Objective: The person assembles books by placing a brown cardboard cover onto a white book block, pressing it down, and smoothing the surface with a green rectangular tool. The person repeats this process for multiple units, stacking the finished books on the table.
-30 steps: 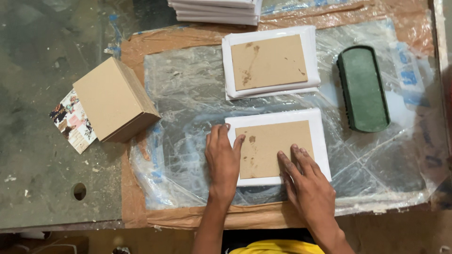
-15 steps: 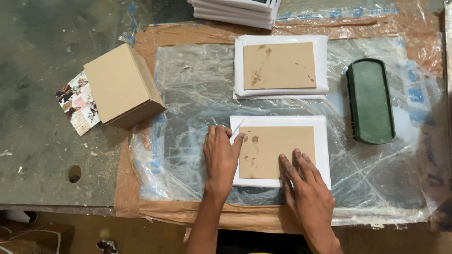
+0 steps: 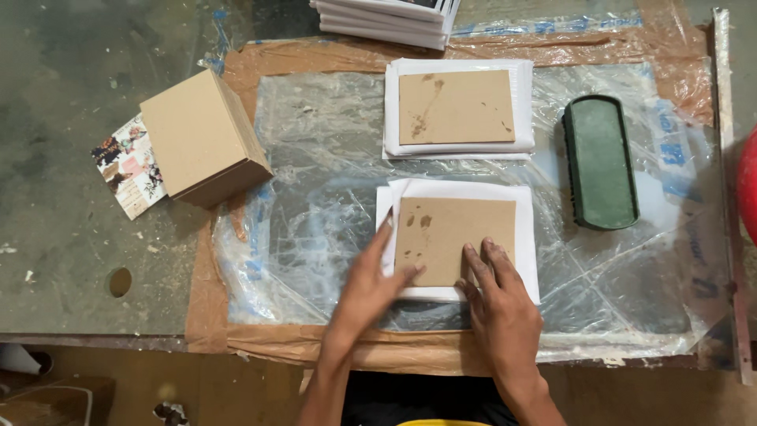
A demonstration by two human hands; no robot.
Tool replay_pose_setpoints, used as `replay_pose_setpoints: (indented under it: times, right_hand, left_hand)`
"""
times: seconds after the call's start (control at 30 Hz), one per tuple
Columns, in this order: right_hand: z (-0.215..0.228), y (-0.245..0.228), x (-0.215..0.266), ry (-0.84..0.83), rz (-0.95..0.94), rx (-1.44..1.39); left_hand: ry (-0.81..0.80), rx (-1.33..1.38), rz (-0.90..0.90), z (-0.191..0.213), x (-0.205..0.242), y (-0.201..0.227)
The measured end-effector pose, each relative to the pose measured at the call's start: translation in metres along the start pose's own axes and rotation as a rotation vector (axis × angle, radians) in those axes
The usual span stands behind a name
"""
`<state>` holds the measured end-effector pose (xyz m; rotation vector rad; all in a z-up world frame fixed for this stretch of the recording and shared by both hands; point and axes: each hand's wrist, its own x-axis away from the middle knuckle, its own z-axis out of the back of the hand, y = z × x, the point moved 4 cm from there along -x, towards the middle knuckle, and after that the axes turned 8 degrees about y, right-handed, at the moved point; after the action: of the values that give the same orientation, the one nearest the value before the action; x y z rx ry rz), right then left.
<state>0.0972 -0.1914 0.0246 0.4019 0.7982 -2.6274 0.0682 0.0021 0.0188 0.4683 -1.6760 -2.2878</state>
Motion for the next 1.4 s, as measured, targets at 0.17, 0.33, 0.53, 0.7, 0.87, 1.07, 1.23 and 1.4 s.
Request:
replay_pose_setpoints:
  times: [0.17, 0.33, 0.53, 0.7, 0.87, 1.07, 1.23, 1.4]
  right_hand:
    - [0.011, -0.003, -0.004, -0.036, 0.016, -0.043]
    - [0.065, 0.025, 0.015, 0.007, -0.156, -0.237]
    - [0.090, 0.077, 0.036, 0.127, -0.341, -0.193]
    - [0.088, 0.103, 0.041, 0.116, -0.504, -0.199]
    - [0.101, 0.091, 0.016, 0.073, -0.472, -0.013]
    - [0.076, 0.091, -0.091, 0.136, -0.023, 0.409]
    - [0.045, 0.115, -0.152, -0.214, -0.198, 0.606]
    - [0.099, 0.140, -0.086, -0.114, -0.397, 0.629]
  left_hand:
    - [0.048, -0.041, 0.289, -0.015, 0.026, 0.017]
    - [0.084, 0.229, 0.357, -0.003, -0.022, 0.017]
    - [0.003, 0.444, 0.214, -0.013, -0.201, -0.023]
    - [0.028, 0.070, 0.381, -0.056, -0.265, -0.072]
    - [0.178, -0.669, 0.097, -0.039, -0.235, -0.027]
    - [0.071, -1.050, -0.421, -0.012, -0.101, 0.036]
    - [-0.457, -1.294, -0.180, 0.001, -0.036, 0.027]
    - [-0.465, -1.188, -0.133, 0.018, -0.037, 0.008]
